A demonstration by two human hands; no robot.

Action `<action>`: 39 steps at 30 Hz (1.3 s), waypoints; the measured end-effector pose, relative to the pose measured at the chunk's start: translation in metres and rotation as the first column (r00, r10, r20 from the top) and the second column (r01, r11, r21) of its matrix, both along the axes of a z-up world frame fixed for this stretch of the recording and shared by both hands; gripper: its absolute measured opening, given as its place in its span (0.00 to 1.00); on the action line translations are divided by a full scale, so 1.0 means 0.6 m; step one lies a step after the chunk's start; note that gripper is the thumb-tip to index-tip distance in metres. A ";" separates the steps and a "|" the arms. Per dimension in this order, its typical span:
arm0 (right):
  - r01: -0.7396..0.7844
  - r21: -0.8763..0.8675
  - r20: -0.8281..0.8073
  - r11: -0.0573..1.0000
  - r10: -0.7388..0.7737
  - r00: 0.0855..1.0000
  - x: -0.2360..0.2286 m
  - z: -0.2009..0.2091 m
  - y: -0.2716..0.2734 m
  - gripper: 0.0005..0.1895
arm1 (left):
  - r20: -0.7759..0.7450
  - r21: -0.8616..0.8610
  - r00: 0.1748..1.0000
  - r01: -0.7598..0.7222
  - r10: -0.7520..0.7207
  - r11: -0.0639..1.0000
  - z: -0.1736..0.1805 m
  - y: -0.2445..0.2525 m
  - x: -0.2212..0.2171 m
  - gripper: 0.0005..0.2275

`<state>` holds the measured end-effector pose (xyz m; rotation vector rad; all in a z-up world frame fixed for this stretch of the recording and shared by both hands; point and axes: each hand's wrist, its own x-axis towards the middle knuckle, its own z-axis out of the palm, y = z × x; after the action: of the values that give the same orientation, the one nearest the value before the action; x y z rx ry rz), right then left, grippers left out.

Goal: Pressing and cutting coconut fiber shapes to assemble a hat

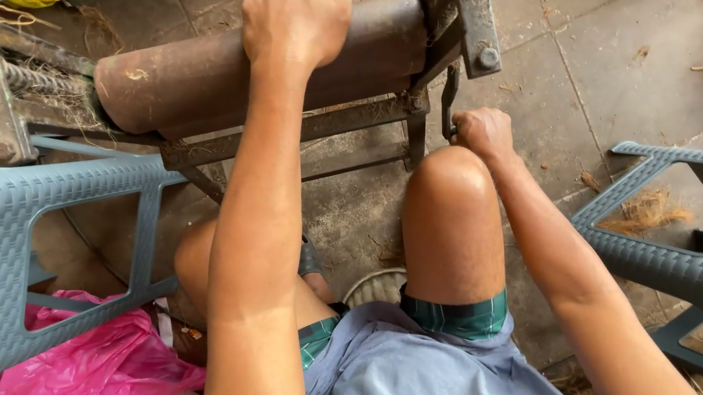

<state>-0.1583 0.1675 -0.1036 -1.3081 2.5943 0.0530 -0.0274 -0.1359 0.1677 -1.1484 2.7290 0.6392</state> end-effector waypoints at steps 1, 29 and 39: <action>0.017 -0.027 0.008 0.999 -0.017 1.000 0.001 -0.002 0.001 0.06 | -0.004 -0.003 1.000 -0.006 0.006 1.000 -0.002 0.000 0.001 0.17; 0.240 -0.283 0.640 0.929 -0.003 0.768 -0.203 0.357 -0.205 0.15 | -0.365 -0.397 0.835 0.260 -0.412 0.880 -0.017 0.008 0.039 0.33; 0.082 -0.024 0.644 0.996 -0.047 0.764 -0.236 0.326 -0.370 0.08 | -0.362 -0.375 0.857 0.227 -0.367 0.899 0.005 0.003 0.025 0.38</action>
<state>-0.3000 -0.0545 0.0923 -1.0062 2.0412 -0.4102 -0.0124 -0.1344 0.1709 -0.6450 3.3931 0.4523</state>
